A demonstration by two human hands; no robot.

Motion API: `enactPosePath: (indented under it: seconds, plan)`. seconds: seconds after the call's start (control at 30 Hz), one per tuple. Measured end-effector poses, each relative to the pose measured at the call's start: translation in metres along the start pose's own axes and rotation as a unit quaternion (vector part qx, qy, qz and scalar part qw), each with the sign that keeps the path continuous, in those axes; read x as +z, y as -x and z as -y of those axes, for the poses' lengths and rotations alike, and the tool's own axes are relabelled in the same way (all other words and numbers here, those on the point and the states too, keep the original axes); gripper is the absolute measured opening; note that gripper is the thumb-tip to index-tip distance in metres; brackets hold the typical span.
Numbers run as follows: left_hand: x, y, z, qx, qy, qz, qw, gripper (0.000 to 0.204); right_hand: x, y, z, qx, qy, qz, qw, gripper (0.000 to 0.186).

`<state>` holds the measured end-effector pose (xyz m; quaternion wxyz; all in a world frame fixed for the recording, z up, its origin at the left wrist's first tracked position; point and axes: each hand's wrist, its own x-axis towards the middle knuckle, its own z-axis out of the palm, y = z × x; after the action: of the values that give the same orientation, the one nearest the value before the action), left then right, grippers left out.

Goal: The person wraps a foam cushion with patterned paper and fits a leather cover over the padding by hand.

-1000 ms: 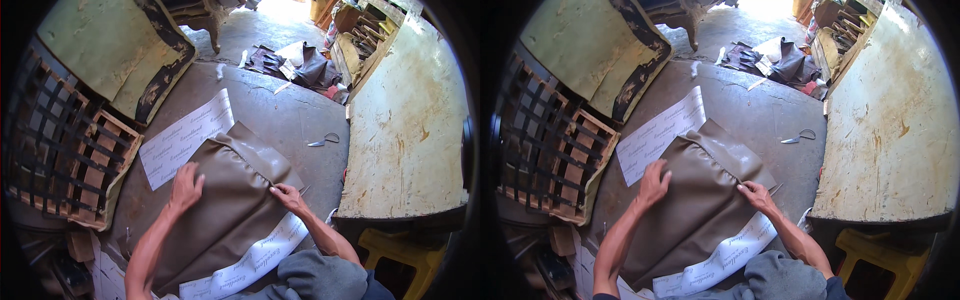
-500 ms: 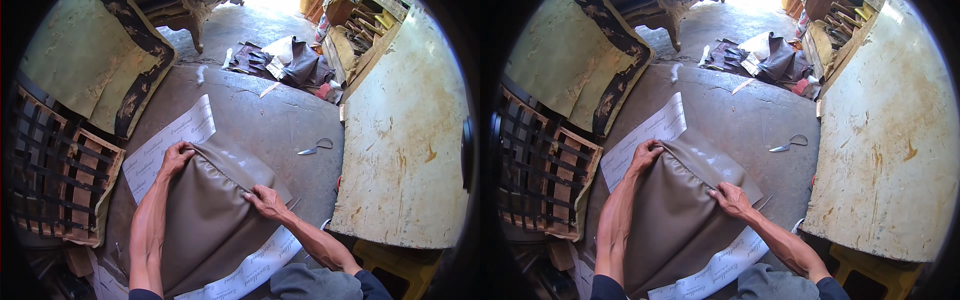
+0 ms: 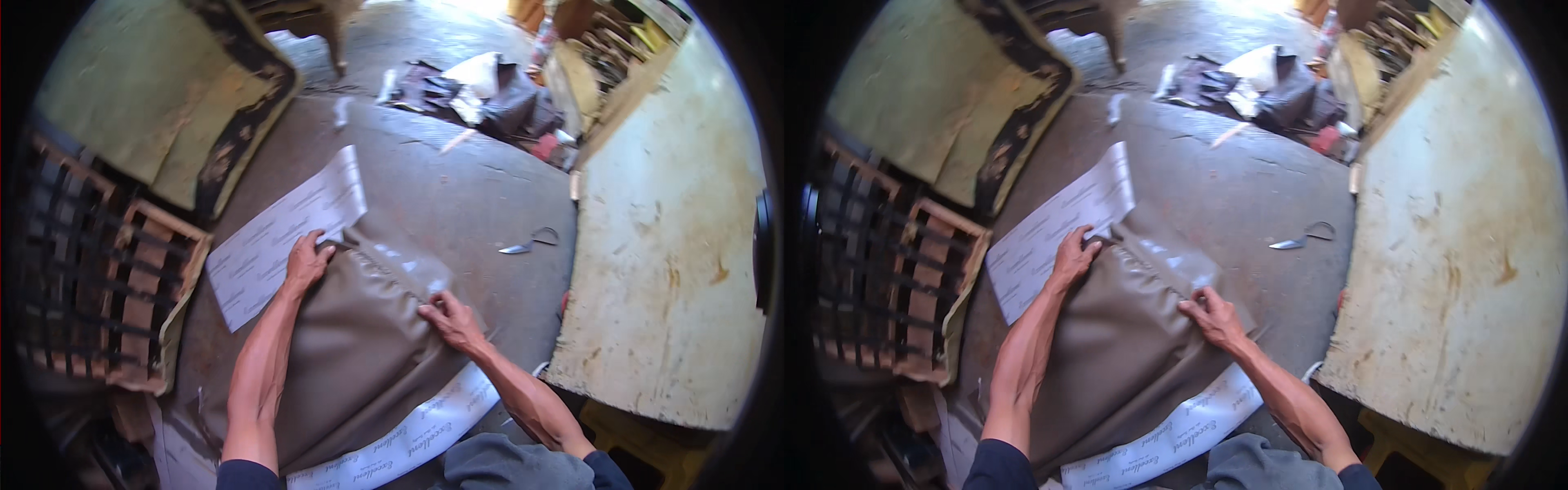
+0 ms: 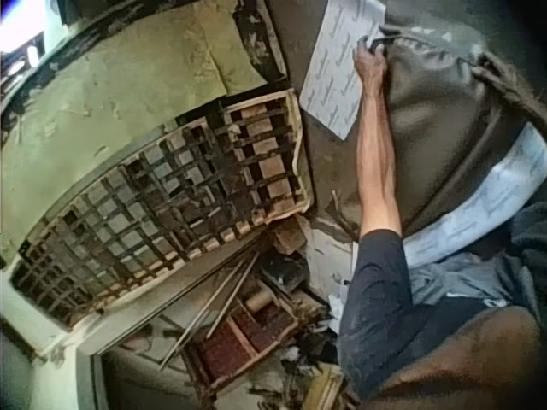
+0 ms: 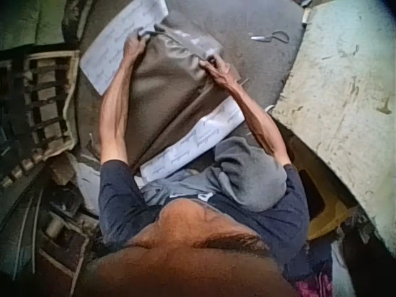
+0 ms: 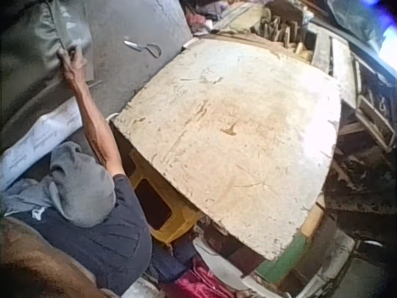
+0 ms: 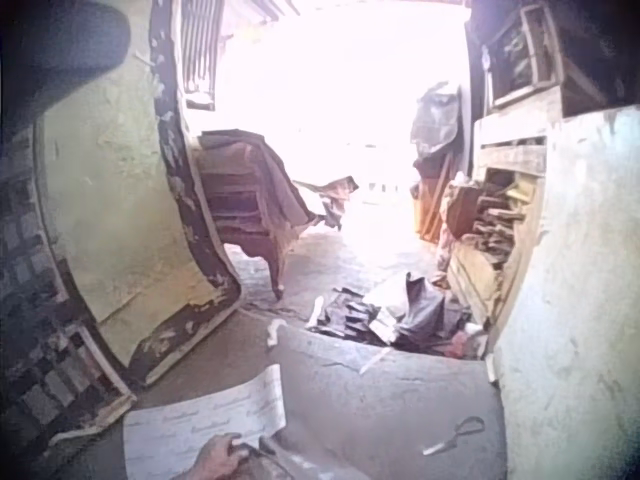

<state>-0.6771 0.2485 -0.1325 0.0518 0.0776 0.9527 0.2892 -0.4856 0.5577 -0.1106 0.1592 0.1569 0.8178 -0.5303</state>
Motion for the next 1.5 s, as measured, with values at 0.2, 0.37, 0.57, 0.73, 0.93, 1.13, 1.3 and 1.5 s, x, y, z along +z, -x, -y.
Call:
enactPosePath:
  seconds: [0.2,0.37,0.57,0.73,0.93,1.13,1.3,1.5]
  plan:
    - [-0.118,0.14,0.042,-0.048,-0.008,-0.053,0.997,0.038,-0.043,0.002,0.003,-0.204,0.198,-0.1,0.954,0.046]
    - [-0.192,0.394,0.196,-0.454,-0.204,-0.292,0.816,0.032,-0.01,-0.043,0.055,-0.082,0.138,0.018,0.987,0.051]
    - [-0.155,0.443,0.175,-0.528,-0.013,-0.295,0.796,0.031,-0.003,-0.051,0.062,-0.073,0.154,0.013,0.985,0.044]
    - [-0.161,0.458,0.197,-0.536,0.042,-0.27,0.799,0.033,0.012,-0.061,0.062,-0.068,0.127,0.023,0.989,0.039]
    - [-0.172,0.466,0.243,-0.512,-0.107,-0.358,0.773,0.026,0.038,-0.065,0.058,-0.186,0.146,-0.1,0.967,0.044]
    - [-0.169,0.457,0.266,-0.471,-0.155,-0.392,0.775,0.023,0.053,-0.04,0.083,-0.199,0.188,-0.129,0.953,0.043]
    - [-0.139,0.437,0.249,-0.447,-0.16,-0.368,0.799,0.023,0.036,-0.035,0.066,-0.158,0.246,-0.157,0.943,0.044]
    - [-0.095,0.542,0.189,-0.475,-0.102,-0.338,0.806,0.043,-0.003,0.019,0.055,-0.067,0.145,-0.064,0.985,0.05]
